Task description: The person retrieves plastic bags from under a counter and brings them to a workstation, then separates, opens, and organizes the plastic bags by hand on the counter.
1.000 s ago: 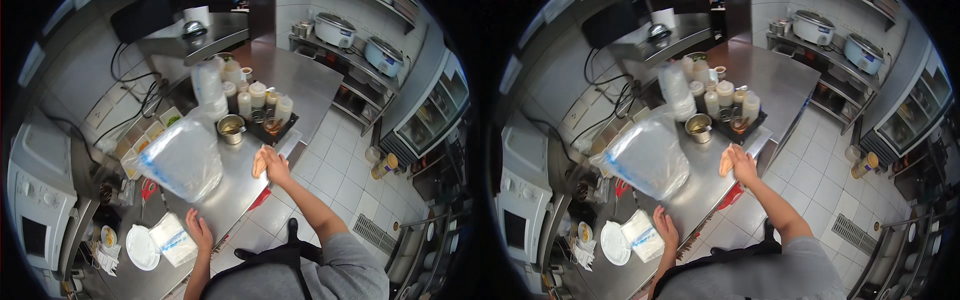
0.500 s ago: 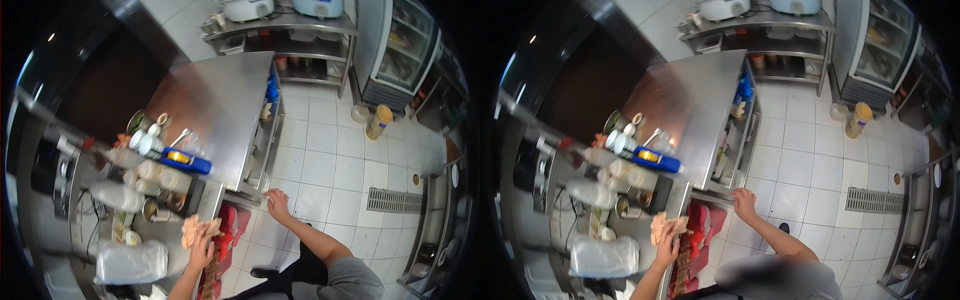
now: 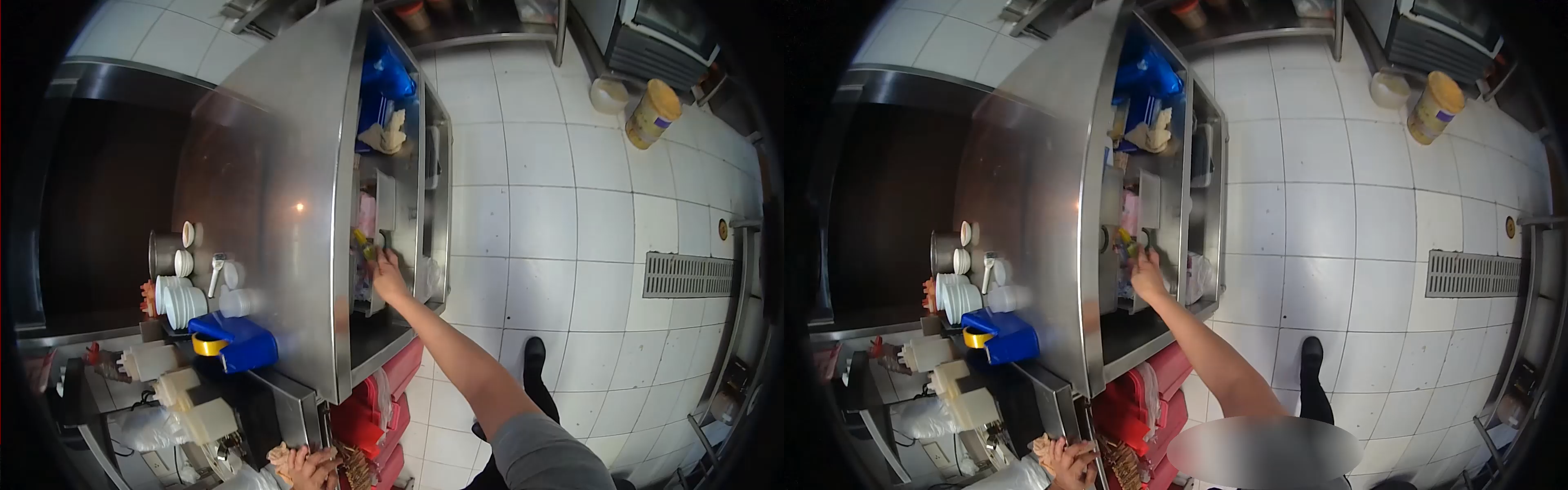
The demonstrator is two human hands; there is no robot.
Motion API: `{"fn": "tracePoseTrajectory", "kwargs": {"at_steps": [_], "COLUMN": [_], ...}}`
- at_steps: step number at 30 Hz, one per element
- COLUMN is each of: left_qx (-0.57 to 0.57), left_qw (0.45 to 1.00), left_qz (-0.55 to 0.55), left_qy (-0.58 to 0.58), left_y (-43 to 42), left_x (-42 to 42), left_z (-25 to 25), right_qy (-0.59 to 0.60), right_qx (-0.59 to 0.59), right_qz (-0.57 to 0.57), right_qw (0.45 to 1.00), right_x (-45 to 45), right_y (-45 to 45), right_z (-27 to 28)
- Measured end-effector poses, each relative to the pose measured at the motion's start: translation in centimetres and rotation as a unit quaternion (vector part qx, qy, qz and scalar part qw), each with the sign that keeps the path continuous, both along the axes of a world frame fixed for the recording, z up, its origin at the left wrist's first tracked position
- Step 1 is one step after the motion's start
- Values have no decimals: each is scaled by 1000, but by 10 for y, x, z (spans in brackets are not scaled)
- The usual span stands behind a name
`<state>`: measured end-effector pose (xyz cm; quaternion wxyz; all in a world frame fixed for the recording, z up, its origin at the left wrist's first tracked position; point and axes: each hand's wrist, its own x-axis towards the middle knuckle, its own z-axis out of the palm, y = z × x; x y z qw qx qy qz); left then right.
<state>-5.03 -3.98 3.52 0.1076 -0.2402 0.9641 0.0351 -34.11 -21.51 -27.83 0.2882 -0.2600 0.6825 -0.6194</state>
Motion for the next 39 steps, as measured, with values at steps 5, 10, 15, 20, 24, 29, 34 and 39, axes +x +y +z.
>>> {"fn": "tracePoseTrajectory", "kwargs": {"at_steps": [5, 10, 15, 20, 24, 29, 34, 39], "left_qx": [6, -8, -6, 13, -5, -13, -12, 22], "left_qw": [1000, 1000, 1000, 1000, 1000, 1000, 1000, 1000], "left_qz": [-12, -18, -20, -17, -4, -12, -4, 11], "left_qy": [11, -9, -2, -17, -20, -9, -3, -15], "left_y": [-1, 2, 0, 1, 1, 0, 0, -1], "left_x": [14, 19, 10, 14, 4, 4, 3, 8], "left_z": [-6, -5, -5, -4, -1, -1, 0, 0], "right_qy": [60, -251, -503, -571, -453, -463, -330, 287], "right_qx": [68, -84, -99, -181, -136, -135, -64, 22], "right_qz": [79, 20, 58, 176, 148, 60, 72, 28], "right_qw": [993, 964, 857, 781, 868, 874, 939, 957], "right_x": [-24, 5, -22, -48, -55, -93, -114, -105], "right_y": [-6, -63, -65, -54, -48, 31, 46, 54], "right_z": [42, 41, 43, 42, 47, 54, 44, 116]}}
